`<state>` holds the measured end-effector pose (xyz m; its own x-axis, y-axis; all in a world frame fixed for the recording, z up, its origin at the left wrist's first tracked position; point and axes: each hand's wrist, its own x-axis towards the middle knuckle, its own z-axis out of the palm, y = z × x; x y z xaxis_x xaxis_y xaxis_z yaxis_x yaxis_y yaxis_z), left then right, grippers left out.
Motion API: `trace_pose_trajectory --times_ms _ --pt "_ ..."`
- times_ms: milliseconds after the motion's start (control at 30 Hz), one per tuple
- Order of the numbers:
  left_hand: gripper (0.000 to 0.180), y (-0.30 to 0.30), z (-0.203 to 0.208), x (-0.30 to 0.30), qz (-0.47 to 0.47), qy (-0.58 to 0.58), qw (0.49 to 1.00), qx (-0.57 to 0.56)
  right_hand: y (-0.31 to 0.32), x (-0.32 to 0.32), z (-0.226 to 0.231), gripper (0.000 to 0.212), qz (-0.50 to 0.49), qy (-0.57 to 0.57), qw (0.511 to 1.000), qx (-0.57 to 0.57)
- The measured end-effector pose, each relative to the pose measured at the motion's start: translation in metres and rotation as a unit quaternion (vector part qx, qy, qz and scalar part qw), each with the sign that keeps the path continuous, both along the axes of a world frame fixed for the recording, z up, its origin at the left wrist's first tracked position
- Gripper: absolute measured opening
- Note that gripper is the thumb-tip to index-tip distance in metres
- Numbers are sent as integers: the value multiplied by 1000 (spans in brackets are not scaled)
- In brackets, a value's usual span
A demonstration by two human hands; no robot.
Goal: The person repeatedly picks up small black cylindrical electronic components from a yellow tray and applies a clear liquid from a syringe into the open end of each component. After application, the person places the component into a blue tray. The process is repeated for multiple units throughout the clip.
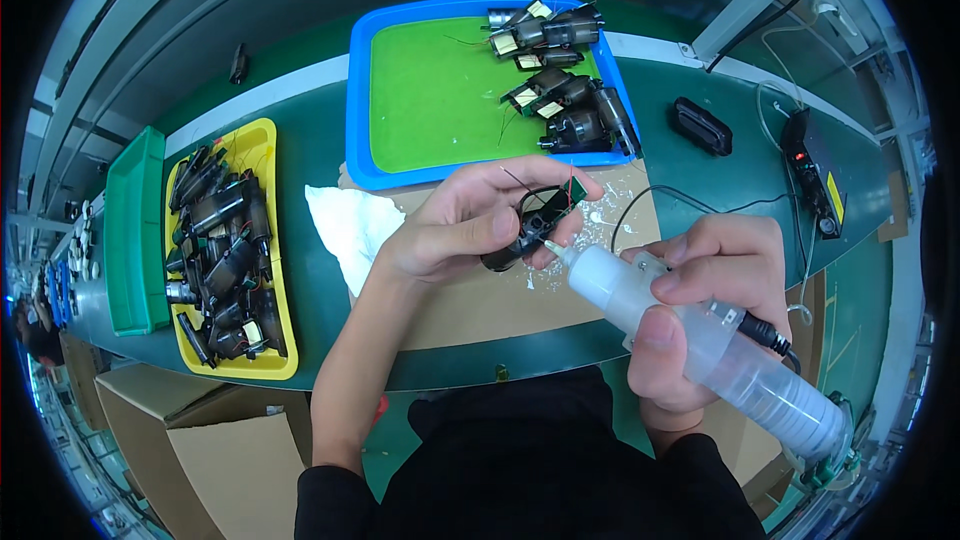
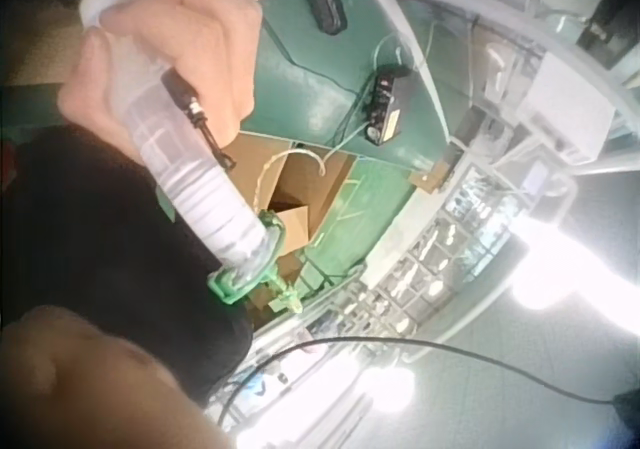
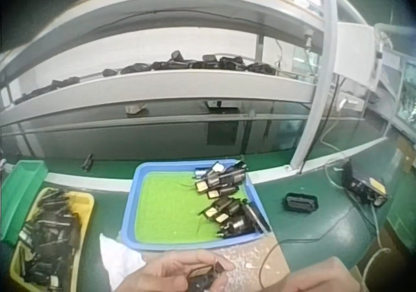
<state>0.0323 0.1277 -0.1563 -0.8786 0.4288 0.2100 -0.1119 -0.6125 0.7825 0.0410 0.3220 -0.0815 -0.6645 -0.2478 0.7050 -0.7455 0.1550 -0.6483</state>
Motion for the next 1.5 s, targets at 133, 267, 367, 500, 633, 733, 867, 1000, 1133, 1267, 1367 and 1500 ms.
trace_pose_trajectory --times_ms 133,267,367,500,633,733,867,1000,1133,1267,1367,1500 --pt "74 3 -5 0 25 13 1000 -4 -4 2 -1 22 -13 -4 1000 -9" --pt "73 1 -2 1 5 14 1000 -9 -5 4 -1 20 -16 -11 1000 5" --pt "74 1 -6 2 17 7 1000 -18 0 4 -2 27 -21 0 997 69" --pt "74 2 -4 2 20 7 999 -30 1 3 -3 30 -22 8 996 81" --pt "74 1 -4 3 25 10 999 -37 1 3 -2 30 -22 8 996 85" --pt "71 1 -4 3 19 14 999 -30 2 4 -2 30 -24 3 996 90" --pt "67 1 -6 3 9 22 1000 -15 1 6 -1 30 -30 -5 996 87" --pt "66 2 -8 2 6 35 999 -12 2 8 2 30 -27 -13 995 94" --pt "66 0 -5 4 6 25 1000 -10 4 11 0 30 -20 -27 995 91" --pt "65 -1 -3 4 -5 13 1000 -2 4 12 1 30 -16 -34 995 94" --pt "65 -2 -3 5 -6 6 1000 -5 5 12 1 31 -13 -35 994 98" --pt "65 0 -3 4 -8 14 1000 -5 6 12 1 31 -14 -38 995 95"
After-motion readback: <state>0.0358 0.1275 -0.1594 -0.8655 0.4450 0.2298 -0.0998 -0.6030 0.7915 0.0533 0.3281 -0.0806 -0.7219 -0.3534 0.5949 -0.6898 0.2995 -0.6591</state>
